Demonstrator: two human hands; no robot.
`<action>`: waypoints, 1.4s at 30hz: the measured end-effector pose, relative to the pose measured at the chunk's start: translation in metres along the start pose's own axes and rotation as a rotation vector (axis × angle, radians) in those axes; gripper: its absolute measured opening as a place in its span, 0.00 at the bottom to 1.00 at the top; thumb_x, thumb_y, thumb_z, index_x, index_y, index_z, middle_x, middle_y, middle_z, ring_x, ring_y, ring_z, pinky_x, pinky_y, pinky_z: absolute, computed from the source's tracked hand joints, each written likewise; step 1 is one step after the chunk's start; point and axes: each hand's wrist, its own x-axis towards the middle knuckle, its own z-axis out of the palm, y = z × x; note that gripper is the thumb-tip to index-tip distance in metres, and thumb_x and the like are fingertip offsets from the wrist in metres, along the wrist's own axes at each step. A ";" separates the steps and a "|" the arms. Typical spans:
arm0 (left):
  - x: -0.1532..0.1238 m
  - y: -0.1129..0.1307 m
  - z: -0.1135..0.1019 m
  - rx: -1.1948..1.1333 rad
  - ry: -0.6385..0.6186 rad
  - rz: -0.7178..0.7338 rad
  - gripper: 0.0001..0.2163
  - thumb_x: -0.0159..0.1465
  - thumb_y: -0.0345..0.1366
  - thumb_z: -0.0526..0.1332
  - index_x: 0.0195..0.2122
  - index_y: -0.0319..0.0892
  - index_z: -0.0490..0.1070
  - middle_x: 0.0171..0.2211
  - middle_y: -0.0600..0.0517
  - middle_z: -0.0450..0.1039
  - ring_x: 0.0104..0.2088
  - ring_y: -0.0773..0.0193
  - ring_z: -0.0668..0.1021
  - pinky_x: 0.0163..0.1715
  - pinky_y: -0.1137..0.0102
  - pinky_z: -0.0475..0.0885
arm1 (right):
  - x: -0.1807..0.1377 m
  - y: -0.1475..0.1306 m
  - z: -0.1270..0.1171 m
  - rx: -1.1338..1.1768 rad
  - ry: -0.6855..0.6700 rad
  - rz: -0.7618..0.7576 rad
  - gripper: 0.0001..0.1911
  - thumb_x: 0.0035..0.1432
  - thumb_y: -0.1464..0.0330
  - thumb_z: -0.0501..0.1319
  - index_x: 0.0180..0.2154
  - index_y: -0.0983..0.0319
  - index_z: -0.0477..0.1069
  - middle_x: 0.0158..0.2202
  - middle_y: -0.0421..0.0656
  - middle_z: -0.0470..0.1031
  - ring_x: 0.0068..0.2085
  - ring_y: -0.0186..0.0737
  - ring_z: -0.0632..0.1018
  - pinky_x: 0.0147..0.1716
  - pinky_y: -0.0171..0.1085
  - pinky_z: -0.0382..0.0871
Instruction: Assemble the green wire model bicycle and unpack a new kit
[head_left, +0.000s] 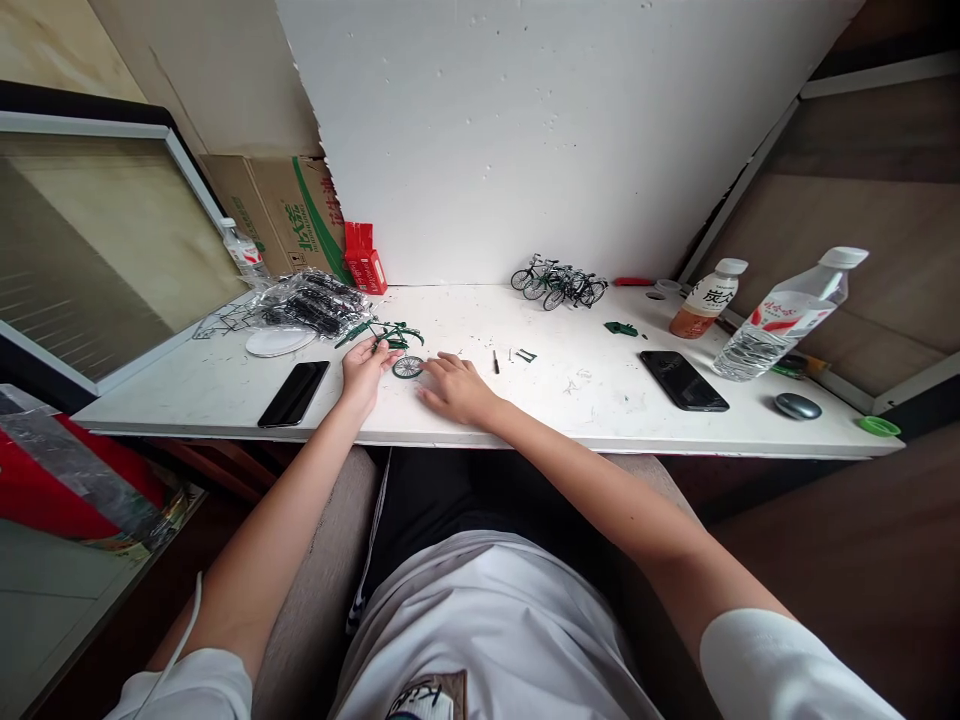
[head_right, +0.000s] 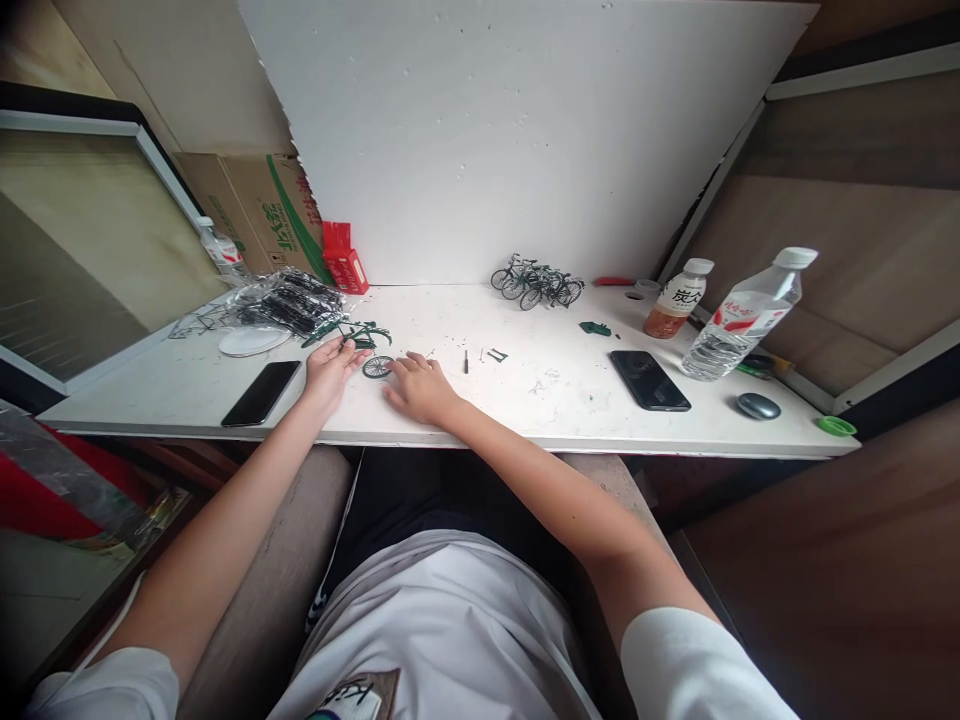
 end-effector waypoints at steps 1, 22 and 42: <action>0.001 0.000 -0.001 0.000 0.000 0.003 0.13 0.66 0.31 0.75 0.48 0.38 0.75 0.39 0.48 0.81 0.37 0.63 0.88 0.44 0.69 0.81 | 0.008 -0.002 0.003 -0.016 -0.016 0.009 0.28 0.78 0.59 0.59 0.71 0.66 0.65 0.72 0.60 0.69 0.75 0.61 0.64 0.70 0.58 0.62; 0.000 0.000 0.000 -0.050 -0.005 0.079 0.18 0.62 0.41 0.79 0.44 0.39 0.74 0.37 0.50 0.80 0.40 0.61 0.88 0.44 0.70 0.80 | 0.060 0.010 0.017 -0.382 0.034 -0.147 0.16 0.78 0.75 0.53 0.53 0.66 0.79 0.51 0.55 0.85 0.56 0.55 0.77 0.58 0.51 0.62; -0.024 0.019 0.025 -0.216 -0.154 -0.021 0.11 0.61 0.31 0.79 0.37 0.38 0.77 0.38 0.49 0.81 0.44 0.60 0.87 0.53 0.67 0.78 | 0.016 0.030 -0.002 0.370 0.612 0.030 0.19 0.81 0.63 0.47 0.47 0.60 0.75 0.46 0.50 0.78 0.45 0.47 0.76 0.48 0.44 0.68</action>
